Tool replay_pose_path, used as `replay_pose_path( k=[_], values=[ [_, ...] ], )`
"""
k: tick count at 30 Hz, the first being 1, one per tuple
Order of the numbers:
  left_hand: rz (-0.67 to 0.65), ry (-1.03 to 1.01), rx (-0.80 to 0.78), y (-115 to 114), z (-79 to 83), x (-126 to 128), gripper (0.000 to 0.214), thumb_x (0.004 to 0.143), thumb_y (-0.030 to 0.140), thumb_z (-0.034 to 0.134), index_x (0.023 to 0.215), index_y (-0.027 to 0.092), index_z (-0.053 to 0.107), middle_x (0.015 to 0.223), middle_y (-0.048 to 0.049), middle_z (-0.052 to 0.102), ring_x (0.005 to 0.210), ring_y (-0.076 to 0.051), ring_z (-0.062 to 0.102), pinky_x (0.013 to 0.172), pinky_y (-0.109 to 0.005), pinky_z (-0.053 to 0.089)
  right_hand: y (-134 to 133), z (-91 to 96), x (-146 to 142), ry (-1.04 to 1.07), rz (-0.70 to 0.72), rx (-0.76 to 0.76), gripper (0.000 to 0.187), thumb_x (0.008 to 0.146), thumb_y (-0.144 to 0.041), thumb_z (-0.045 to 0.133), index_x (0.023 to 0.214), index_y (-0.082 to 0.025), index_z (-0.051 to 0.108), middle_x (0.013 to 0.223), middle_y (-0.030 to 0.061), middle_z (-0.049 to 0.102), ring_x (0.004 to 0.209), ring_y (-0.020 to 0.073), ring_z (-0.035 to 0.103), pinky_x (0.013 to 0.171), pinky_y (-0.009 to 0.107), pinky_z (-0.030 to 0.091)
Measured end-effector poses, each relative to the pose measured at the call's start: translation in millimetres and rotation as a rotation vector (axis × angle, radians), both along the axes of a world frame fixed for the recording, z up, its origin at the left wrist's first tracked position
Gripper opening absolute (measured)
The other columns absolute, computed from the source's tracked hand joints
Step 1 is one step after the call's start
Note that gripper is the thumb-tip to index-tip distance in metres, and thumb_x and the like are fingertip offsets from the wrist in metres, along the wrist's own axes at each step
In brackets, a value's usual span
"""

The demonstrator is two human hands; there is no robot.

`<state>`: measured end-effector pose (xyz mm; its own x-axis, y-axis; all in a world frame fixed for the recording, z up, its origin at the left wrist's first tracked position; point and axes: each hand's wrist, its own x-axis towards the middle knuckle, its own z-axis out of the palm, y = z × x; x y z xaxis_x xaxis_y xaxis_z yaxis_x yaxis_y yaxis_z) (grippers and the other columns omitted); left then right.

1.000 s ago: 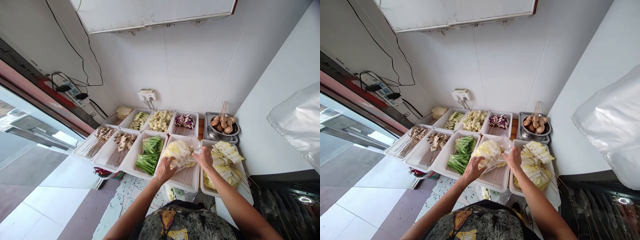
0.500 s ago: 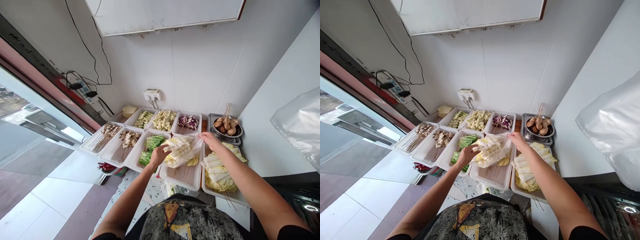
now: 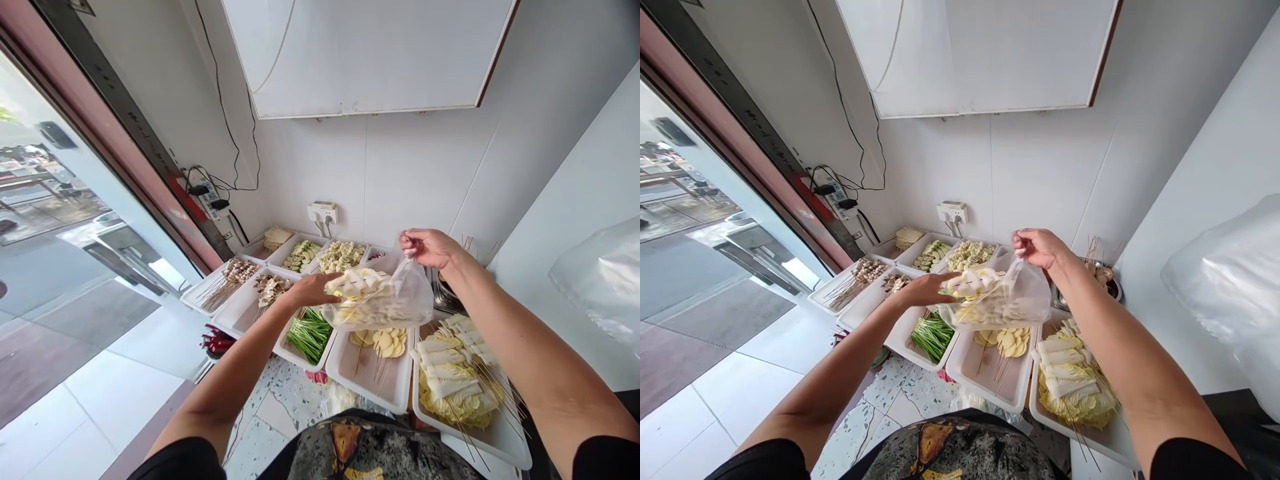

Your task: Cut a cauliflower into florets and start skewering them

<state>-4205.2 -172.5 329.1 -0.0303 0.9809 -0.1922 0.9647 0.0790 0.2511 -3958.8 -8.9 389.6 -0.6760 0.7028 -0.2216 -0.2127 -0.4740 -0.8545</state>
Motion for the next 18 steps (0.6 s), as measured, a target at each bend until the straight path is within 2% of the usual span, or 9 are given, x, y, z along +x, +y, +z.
replay_pose_path(
  k=[4, 7, 9, 11, 12, 15, 17, 18],
  values=[
    [-0.073, 0.096, -0.128, -1.8, 6.3, -2.4, 0.06, 0.076, 0.049, 0.062, 0.133, 0.036, 0.05, 0.117, -0.0062, 0.066, 0.109, -0.027, 0.059, 0.09, -0.033, 0.043, -7.0, 11.2, 2.5, -0.035, 0.038, 0.001, 0.013, 0.075, -0.004, 0.052, 0.066, -0.013, 0.053, 0.063, 0.0013, 0.05, 0.051, 0.0069, 0.042, 0.041, 0.016, 0.032],
    [-0.08, 0.071, -0.175, 4.6, 4.4, -4.6, 0.067, 0.069, 0.045, 0.069, 0.133, 0.033, 0.05, 0.126, -0.007, 0.061, 0.115, -0.028, 0.055, 0.094, -0.035, 0.041, -7.4, 4.9, -5.8, -0.083, 0.029, -0.01, 0.015, 0.075, -0.003, 0.052, 0.065, -0.014, 0.052, 0.062, 0.0006, 0.048, 0.049, 0.0071, 0.041, 0.039, 0.017, 0.032],
    [-0.073, -0.028, -0.201, 6.5, 4.5, -12.2, 0.063, 0.065, 0.043, 0.073, 0.125, 0.031, 0.058, 0.123, -0.0063, 0.062, 0.113, -0.027, 0.055, 0.093, -0.034, 0.041, -3.6, -1.5, -7.5, -0.099, -0.001, -0.014, 0.018, 0.077, -0.003, 0.051, 0.065, -0.016, 0.05, 0.058, -0.0023, 0.043, 0.045, 0.0061, 0.037, 0.038, 0.016, 0.031],
    [-0.014, -0.249, -0.196, 4.8, 7.6, -23.0, 0.059, 0.062, 0.041, 0.075, 0.118, 0.028, 0.063, 0.109, -0.0057, 0.068, 0.1, -0.023, 0.06, 0.086, -0.031, 0.045, 0.9, -6.6, -4.6, -0.113, -0.022, -0.013, 0.02, 0.079, -0.003, 0.05, 0.065, -0.017, 0.049, 0.055, -0.0039, 0.041, 0.043, 0.0058, 0.035, 0.036, 0.016, 0.031],
    [0.043, -0.42, -0.164, 3.1, 10.4, -27.9, 0.06, 0.064, 0.04, 0.074, 0.12, 0.026, 0.061, 0.099, -0.0052, 0.069, 0.09, -0.02, 0.062, 0.08, -0.029, 0.047, 2.2, -8.2, -2.2, -0.125, -0.028, -0.012, 0.02, 0.08, -0.002, 0.049, 0.065, -0.017, 0.049, 0.054, -0.0037, 0.042, 0.043, 0.006, 0.037, 0.036, 0.016, 0.032],
    [0.277, -1.036, -0.062, 0.4, 23.0, -31.4, 0.067, 0.072, 0.025, 0.067, 0.134, 0.019, 0.046, 0.074, -0.001, 0.064, 0.062, -0.011, 0.058, 0.066, -0.025, 0.048, -1.9, -7.8, 1.8, -0.179, -0.034, -0.009, 0.02, 0.082, -0.002, 0.047, 0.067, -0.015, 0.052, 0.057, 0.0012, 0.053, 0.049, 0.0086, 0.05, 0.038, 0.016, 0.037],
    [0.418, -1.331, -0.042, 3.5, 33.5, -19.7, 0.069, 0.072, 0.011, 0.063, 0.137, 0.016, 0.04, 0.073, -0.0015, 0.062, 0.061, -0.01, 0.059, 0.067, -0.026, 0.049, -12.8, -3.4, -1.5, -0.208, -0.023, -0.013, 0.018, 0.082, -0.002, 0.047, 0.069, -0.012, 0.055, 0.063, 0.0067, 0.061, 0.058, 0.0126, 0.06, 0.042, 0.018, 0.044],
    [0.47, -1.411, -0.045, 6.5, 39.1, -9.8, 0.069, 0.071, 0.007, 0.061, 0.137, 0.015, 0.039, 0.075, -0.003, 0.062, 0.065, -0.011, 0.061, 0.07, -0.028, 0.05, -20.1, -0.4, -5.2, -0.222, 0.001, -0.015, 0.016, 0.082, -0.002, 0.049, 0.071, -0.011, 0.056, 0.067, 0.0095, 0.064, 0.062, 0.0149, 0.063, 0.045, 0.02, 0.047]
  ],
)
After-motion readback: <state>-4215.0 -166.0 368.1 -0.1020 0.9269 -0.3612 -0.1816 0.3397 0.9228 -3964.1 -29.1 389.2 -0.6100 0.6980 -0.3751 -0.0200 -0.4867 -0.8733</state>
